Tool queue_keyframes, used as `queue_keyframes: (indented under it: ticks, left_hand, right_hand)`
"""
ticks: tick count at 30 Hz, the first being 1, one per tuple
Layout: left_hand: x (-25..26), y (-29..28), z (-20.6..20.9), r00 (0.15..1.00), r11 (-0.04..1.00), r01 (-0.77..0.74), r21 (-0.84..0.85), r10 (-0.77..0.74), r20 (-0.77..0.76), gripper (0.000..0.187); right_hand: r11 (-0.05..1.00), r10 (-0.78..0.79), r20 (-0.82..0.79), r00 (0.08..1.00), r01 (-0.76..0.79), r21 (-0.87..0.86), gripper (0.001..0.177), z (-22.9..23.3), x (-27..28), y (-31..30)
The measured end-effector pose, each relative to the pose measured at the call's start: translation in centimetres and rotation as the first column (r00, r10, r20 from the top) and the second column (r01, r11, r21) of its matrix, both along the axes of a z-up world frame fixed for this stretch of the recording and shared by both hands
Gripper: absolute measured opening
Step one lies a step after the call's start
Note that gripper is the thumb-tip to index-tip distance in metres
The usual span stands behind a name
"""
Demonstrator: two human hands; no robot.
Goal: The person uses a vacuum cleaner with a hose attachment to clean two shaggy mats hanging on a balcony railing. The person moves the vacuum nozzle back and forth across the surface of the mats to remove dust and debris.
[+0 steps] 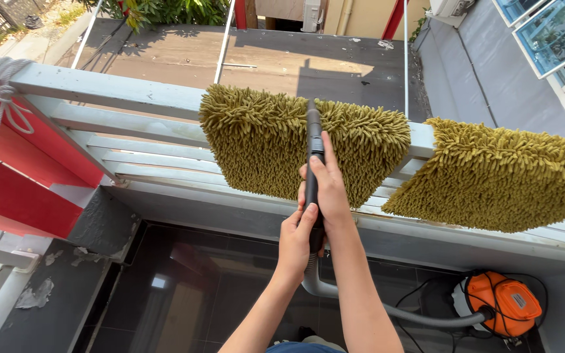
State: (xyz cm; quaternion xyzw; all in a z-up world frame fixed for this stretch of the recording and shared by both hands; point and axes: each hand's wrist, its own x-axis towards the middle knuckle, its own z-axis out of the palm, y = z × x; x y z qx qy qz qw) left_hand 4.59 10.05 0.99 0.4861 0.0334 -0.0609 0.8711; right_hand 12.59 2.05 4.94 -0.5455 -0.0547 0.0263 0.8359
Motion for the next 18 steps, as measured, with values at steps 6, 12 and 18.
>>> queue_keyframes:
  ticks: [6, 12, 18]
  left_hand:
    - [-0.4, 3.5, -0.4, 0.974, 0.974, -0.224, 0.021, 0.224, -0.019, 0.042]
    - [-0.1, 3.0, 0.1, 0.997, 0.997, -0.08, 0.014, 0.08, -0.016, 0.041]
    - [0.2, 0.1, 1.0, 0.989, 0.989, 0.147, 0.025, -0.146, -0.015, 0.042]
  right_hand:
    - [0.975, 0.207, -0.072, 0.976, -0.211, -0.063, 0.071, 0.3, 0.9, 5.6]
    - [0.989, 0.146, -0.026, 0.989, -0.146, -0.017, 0.071, 0.0, 0.9, 3.7]
    - [0.995, -0.094, -0.007, 0.996, 0.094, -0.028, 0.069, 0.4, -0.5, -1.2]
